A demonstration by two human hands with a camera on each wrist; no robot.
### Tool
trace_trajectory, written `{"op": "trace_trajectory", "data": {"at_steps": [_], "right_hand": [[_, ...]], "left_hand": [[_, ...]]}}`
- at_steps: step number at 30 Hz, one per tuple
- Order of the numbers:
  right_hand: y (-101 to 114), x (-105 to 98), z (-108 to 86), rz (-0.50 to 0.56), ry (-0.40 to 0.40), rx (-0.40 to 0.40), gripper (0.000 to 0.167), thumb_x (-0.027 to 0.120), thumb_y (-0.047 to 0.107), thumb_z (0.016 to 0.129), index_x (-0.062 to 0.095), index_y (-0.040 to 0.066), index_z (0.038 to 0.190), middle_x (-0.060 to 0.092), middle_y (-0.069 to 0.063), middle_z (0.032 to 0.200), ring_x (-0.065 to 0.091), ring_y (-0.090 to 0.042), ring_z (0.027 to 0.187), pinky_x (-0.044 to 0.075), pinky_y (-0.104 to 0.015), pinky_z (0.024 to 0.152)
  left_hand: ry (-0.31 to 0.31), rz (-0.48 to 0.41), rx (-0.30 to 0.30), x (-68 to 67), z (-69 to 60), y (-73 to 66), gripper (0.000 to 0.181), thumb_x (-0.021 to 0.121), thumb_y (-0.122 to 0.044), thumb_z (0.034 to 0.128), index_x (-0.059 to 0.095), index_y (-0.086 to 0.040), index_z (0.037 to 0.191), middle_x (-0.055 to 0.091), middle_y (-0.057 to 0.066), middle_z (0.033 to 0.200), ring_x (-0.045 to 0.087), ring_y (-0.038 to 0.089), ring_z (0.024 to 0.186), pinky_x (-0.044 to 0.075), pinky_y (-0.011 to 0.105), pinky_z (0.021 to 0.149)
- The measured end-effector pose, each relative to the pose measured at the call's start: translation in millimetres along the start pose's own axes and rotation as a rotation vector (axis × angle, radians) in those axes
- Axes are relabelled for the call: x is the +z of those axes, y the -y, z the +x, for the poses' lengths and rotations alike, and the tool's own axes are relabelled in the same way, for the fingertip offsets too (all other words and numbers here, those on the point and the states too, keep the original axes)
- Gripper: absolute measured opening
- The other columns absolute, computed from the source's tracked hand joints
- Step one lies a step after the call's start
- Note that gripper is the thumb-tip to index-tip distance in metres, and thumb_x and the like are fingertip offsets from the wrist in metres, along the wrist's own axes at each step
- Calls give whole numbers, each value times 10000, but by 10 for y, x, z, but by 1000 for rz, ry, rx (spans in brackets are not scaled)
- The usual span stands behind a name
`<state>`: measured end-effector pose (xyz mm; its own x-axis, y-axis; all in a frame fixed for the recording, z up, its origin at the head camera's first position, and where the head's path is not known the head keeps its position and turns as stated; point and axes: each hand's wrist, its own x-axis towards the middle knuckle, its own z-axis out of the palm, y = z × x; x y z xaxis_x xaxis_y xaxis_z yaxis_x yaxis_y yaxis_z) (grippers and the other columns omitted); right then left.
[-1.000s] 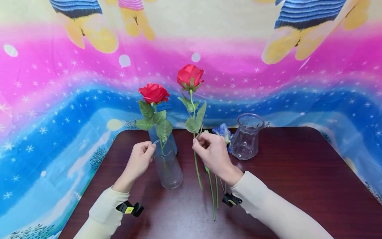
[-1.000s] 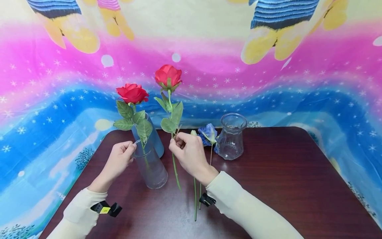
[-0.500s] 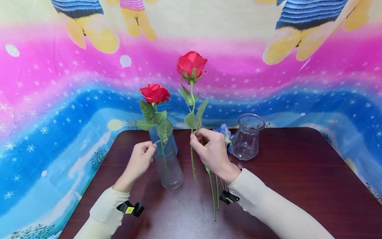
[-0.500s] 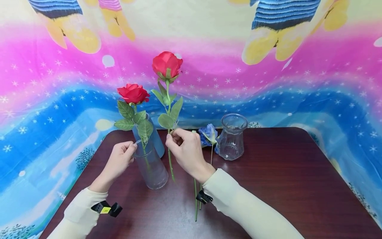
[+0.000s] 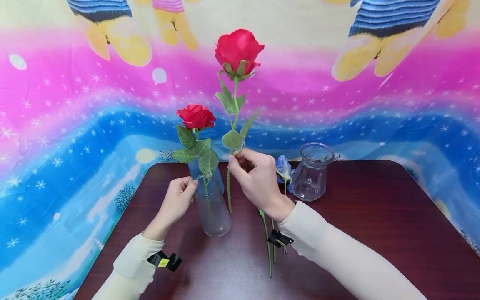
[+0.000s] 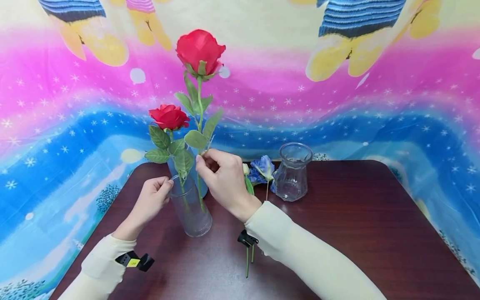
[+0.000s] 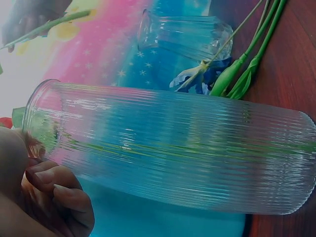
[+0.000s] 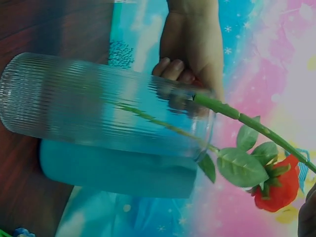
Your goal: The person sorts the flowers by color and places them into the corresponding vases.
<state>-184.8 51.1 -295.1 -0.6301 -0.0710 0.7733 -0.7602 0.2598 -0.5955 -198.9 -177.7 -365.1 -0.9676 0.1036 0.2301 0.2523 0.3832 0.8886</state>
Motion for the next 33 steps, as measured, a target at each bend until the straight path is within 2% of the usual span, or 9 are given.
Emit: {"op": "trace_trajectory", "data": {"at_steps": [10,18,24,33], "right_hand": [[96,134,190,52,-29,-82,129,657,84,954,740,-4,907,647,-61,646,528,-82,535,446,-230,534],[45,250,237,33,-26,-69,157,648,100,965,730,-13,893,577,-58,610,484,-97,534,409,-229,533],[-57,348,167,-7,-11,-59,171,647,121,973,719,14,860,560,-56,613,482,-97,545,410,-224,536],[-232,493,-119,-113,76,5,165,646,153,979,743,57,887,644,-27,685,527,-82,579,434,-206,568]], "left_hand": [[1,1,-9,6,-3,-10,448,491,-99,1035,333,-20,623,319,-47,484,264,83,439,215,233,449],[-5,6,13,11,1,-8,454,511,-107,1032,349,-5,621,345,-34,483,285,86,436,221,231,449],[-10,17,8,11,-3,1,446,496,-97,1032,353,-33,615,341,-40,483,283,82,434,219,230,443],[-22,26,0,8,-2,0,435,501,-88,1024,374,-61,609,370,-44,470,300,81,421,227,232,434]]}}
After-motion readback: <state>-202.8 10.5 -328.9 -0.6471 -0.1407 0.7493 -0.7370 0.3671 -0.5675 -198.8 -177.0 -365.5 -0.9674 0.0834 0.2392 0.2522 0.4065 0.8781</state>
